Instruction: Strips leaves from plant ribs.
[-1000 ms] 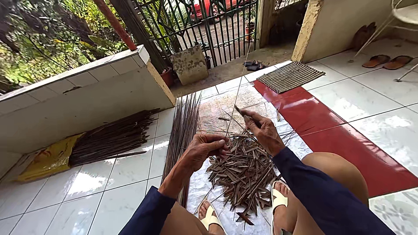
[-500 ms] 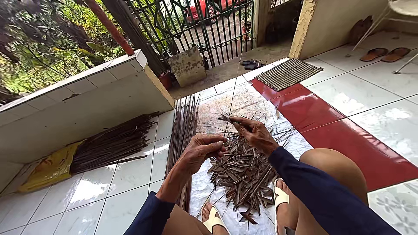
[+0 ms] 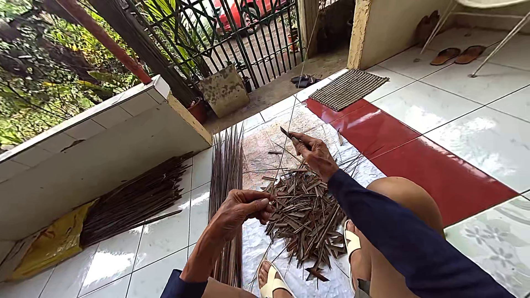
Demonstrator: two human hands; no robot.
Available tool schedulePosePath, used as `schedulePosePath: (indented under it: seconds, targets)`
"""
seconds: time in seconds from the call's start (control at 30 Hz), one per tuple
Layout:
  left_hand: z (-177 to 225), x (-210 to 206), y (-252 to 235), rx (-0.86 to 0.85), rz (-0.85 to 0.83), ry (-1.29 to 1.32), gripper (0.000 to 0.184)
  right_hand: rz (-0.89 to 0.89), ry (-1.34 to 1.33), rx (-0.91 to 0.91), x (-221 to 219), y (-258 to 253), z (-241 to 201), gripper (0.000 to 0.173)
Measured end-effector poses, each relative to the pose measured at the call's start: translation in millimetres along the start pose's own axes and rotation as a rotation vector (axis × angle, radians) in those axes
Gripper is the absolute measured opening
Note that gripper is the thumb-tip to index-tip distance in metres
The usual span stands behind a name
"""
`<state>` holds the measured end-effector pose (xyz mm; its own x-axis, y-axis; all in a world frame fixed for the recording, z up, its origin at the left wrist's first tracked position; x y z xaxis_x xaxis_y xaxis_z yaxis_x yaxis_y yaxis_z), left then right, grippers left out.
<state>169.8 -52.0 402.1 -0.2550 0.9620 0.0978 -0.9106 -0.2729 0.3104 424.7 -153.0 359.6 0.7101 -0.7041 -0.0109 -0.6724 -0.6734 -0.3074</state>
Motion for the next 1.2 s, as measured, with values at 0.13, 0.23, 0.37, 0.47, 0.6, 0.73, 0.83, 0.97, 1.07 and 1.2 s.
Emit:
schedulePosePath:
  seconds: [0.13,0.23,0.37,0.47,0.6,0.73,0.83,0.97,1.07,1.2]
  targets:
    - [-4.6,12.5,8.3,0.034,0.097,0.029,0.02,0.065,-0.058,-0.044,8.0,0.0,6.2,0.039]
    - [0.2,24.6,11.5,0.013,0.222,0.02,0.019,-0.037,-0.061,-0.134,7.2,3.1,16.5,0.045]
    - [6.2,30.4,14.4,0.002,0.313,0.032,0.017,-0.618,0.546,-0.572,-3.5,35.8,101.0,0.049]
    - [7.7,30.5,16.3,-0.022,0.327,0.043,0.017,-0.756,0.691,-0.614,-4.1,50.4,123.6,0.051]
    - [11.0,30.3,14.0,-0.054,0.325,0.05,0.017,-0.758,0.694,-0.528,-3.6,36.9,91.0,0.049]
    - [16.1,29.3,7.3,-0.076,0.345,0.064,0.018,-0.722,0.617,-0.622,-0.1,34.6,76.5,0.033]
    - [17.6,28.0,0.0,-0.104,0.366,0.09,0.018,-0.608,0.481,-0.633,5.4,31.5,75.2,0.022]
    - [13.9,24.3,-15.9,-0.127,0.364,0.154,0.018,-0.33,0.144,-0.347,-0.3,20.8,32.2,0.02]
    - [12.0,13.3,-30.8,-0.112,0.312,0.127,0.019,-0.224,0.012,-0.201,-16.9,24.5,-8.6,0.028]
    - [19.6,-21.6,-49.8,-0.16,0.246,-0.044,0.021,-0.139,-0.066,-0.003,-30.8,35.9,-31.1,0.025]
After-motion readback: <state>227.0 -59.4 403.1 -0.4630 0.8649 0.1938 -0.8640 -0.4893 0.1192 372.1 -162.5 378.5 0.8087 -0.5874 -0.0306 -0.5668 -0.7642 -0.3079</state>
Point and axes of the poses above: each hand's wrist, its own y-axis away from the middle knuckle, its own x-axis out of the back of the hand, z = x × y, the point moved 4 cm from there along -y, towards the middle knuckle, and after that the axes turned 10 degrees about -y, right-handed, at the moved point
